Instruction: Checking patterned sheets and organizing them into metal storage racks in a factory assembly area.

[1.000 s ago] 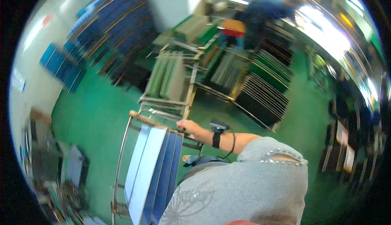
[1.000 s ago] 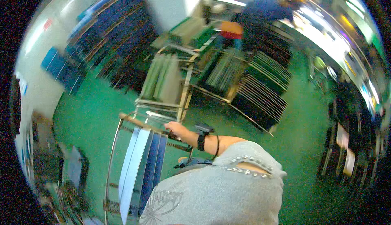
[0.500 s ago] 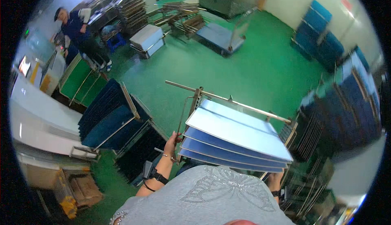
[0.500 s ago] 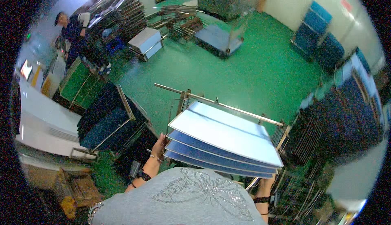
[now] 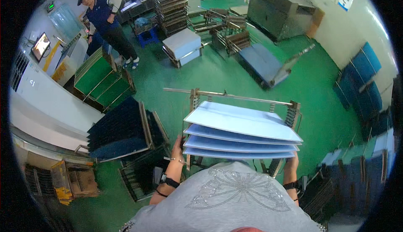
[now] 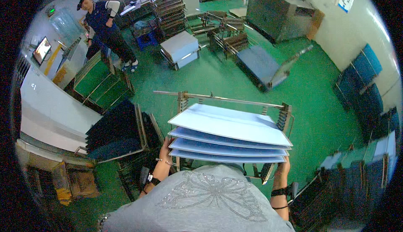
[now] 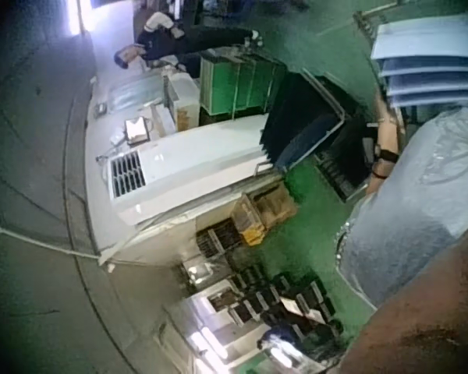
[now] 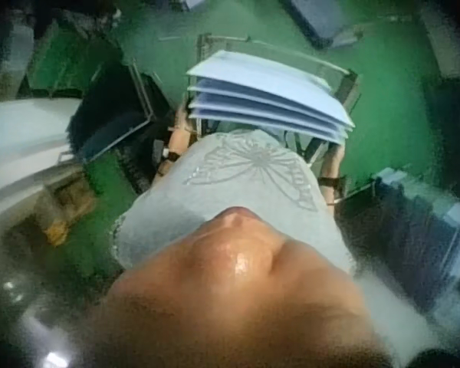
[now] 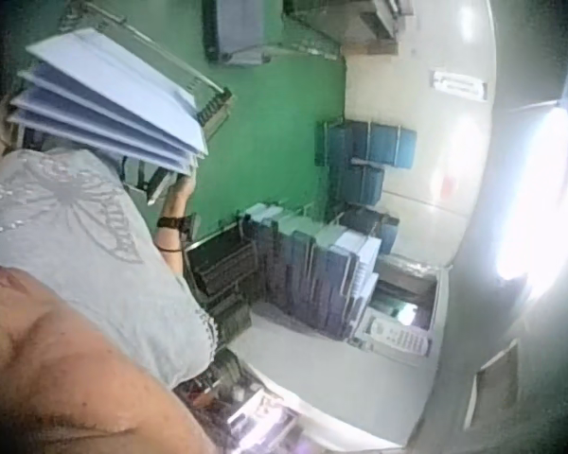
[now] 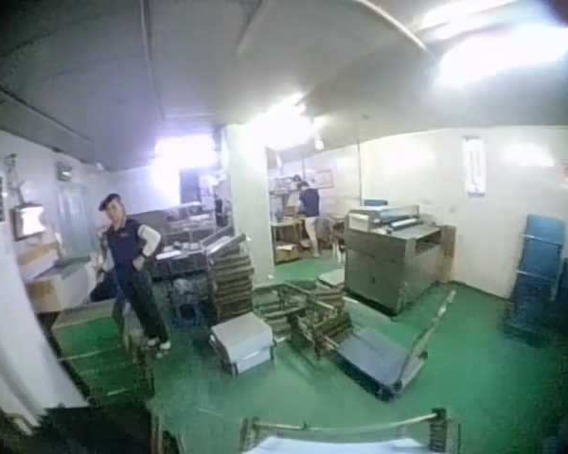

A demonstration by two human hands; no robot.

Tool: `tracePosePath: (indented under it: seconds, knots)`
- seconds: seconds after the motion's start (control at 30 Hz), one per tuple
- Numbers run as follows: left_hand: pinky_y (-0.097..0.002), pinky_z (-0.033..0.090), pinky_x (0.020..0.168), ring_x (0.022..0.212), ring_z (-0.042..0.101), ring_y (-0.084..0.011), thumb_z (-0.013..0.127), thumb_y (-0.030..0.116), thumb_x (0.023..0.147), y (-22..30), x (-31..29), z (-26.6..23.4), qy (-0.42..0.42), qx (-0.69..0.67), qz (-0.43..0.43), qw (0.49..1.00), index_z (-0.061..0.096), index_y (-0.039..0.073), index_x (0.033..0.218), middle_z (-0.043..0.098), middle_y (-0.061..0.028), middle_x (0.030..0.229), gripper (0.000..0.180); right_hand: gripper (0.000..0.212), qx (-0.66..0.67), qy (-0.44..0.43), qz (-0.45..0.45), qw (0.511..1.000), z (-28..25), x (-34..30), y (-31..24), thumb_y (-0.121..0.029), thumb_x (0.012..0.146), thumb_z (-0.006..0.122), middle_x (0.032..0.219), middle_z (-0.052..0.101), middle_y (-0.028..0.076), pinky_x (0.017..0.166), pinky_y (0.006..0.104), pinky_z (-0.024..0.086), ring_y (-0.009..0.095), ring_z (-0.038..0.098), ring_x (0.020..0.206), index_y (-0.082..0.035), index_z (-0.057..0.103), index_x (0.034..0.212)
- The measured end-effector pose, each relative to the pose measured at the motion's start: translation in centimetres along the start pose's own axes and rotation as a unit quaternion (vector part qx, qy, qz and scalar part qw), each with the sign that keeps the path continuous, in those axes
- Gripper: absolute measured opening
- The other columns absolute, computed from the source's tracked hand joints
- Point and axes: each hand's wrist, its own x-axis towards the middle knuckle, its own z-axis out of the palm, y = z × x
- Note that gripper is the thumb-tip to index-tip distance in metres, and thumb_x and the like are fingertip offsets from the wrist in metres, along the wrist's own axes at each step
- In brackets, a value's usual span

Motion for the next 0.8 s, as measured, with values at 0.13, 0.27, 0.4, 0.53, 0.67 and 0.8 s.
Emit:
tracePosePath:
  seconds: [0.13,0.27,0.4,0.53,0.67,0.8]
  knots:
    - [-0.0341,0.037,0.085,0.095,0.051,-0.0208,0.053,0.054,0.082,2.1,8.3,1.5,0.057,-0.027,0.059,0.996,0.056,0.002,0.11,0.058,-0.0094,0.1,0.059,0.025,-0.019,-0.028,0.031,0.999,10.4,11.9,0.1,-0.025,0.086,0.053,0.084,0.061,0.001,0.064,0.0229,0.041,0.011,0.055,0.07,-0.005,0.061,0.098]
    - [-0.0275,0.034,0.069,0.074,0.047,-0.0126,0.05,0.054,0.083,8.1,13.2,6.6,0.158,-0.004,0.067,0.985,0.06,0.007,0.103,0.058,-0.0032,0.086,0.052,0.019,-0.092,-0.132,0.059,0.985,24.1,23.8,-2.0,-0.027,0.087,0.053,0.061,0.051,-0.004,0.049,0.0208,0.03,0.006,0.043,0.054,-0.011,0.057,0.076]
    - [-0.0248,0.028,0.057,0.059,0.04,-0.0073,0.044,0.05,0.088,10.9,16.1,9.2,0.228,-0.017,0.095,0.969,0.063,0.011,0.095,0.052,0.0038,0.067,0.043,0.021,-0.159,-0.22,0.118,0.955,35.0,33.3,-0.6,-0.023,0.089,0.046,0.062,0.051,-0.003,0.048,0.0216,0.031,0.007,0.043,0.051,-0.012,0.051,0.071]
    - [-0.0252,0.032,0.062,0.066,0.045,-0.0093,0.041,0.045,0.091,12.8,20.8,8.9,0.259,0.002,0.169,0.951,0.061,0.011,0.098,0.053,0.0019,0.074,0.041,0.029,-0.177,-0.316,0.145,0.921,46.9,40.2,2.1,-0.027,0.087,0.048,0.059,0.05,-0.001,0.049,0.0237,0.033,0.012,0.044,0.05,-0.01,0.05,0.065]
    - [-0.027,0.033,0.068,0.069,0.048,-0.0107,0.045,0.044,0.09,18.0,27.1,13.0,0.297,-0.179,0.149,0.926,0.06,0.009,0.102,0.054,0.0016,0.075,0.041,0.023,-0.195,-0.306,0.126,0.923,57.8,44.2,4.3,-0.025,0.086,0.05,0.056,0.049,-0.001,0.045,0.0243,0.033,0.011,0.043,0.046,-0.008,0.053,0.071]
    - [-0.0273,0.033,0.065,0.063,0.046,-0.0103,0.048,0.046,0.087,23.7,38.1,11.8,0.278,-0.161,0.125,0.939,0.059,0.007,0.101,0.054,0.002,0.07,0.042,0.017,-0.152,-0.293,0.154,0.931,67.4,50.4,6.0,-0.023,0.086,0.053,0.057,0.05,-0.004,0.043,0.021,0.033,0.007,0.043,0.046,-0.008,0.055,0.077]
